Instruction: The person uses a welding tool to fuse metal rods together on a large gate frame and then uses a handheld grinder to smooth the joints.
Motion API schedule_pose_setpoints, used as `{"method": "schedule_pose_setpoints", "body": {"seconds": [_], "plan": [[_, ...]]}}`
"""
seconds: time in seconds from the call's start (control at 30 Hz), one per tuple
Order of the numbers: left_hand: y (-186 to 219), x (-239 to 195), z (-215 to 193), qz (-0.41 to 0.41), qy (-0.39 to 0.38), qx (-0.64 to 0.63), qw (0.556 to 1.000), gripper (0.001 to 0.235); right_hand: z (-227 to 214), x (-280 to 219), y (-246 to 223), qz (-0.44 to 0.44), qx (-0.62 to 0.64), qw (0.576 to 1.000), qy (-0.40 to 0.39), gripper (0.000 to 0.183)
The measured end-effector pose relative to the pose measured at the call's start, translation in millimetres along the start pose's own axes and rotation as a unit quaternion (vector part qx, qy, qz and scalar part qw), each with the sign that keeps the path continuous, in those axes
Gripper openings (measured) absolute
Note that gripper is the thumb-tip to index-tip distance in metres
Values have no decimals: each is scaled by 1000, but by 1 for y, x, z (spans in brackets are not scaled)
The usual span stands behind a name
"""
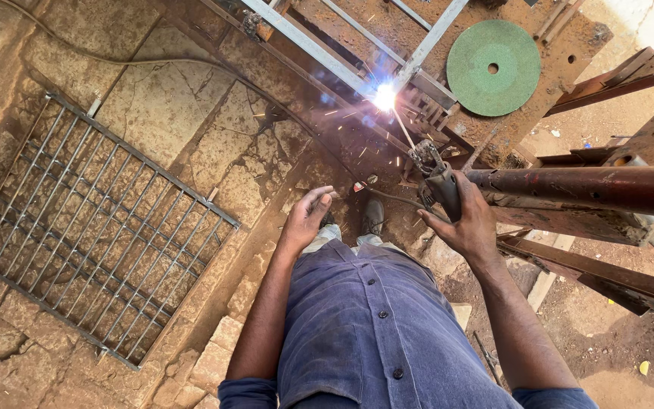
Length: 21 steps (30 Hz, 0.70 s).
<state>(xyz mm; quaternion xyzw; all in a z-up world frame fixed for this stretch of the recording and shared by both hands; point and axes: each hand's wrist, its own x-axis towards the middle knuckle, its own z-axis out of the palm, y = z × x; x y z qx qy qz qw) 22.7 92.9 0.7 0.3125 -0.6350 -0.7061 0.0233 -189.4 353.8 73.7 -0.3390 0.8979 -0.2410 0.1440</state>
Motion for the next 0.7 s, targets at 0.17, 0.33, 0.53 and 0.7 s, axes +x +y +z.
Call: {"method": "schedule_pose_setpoints", "body": {"seconds": [0.17, 0.33, 0.53, 0.7], "plan": [[-5, -1, 3, 18, 2, -1, 1000, 60, 2, -1, 5, -16, 7, 1000, 10, 99], [-5, -3, 7, 25, 0, -4, 1000, 57, 2, 0, 6, -13, 14, 1000, 7, 101], [-3, -9, 14, 18, 5, -3, 1000, 54, 1, 0, 9, -7, 40, 999, 9, 100], [-6, -15, 22, 18, 14, 18, 1000, 56, 10, -4, 25, -32, 54, 997, 41, 98]]}}
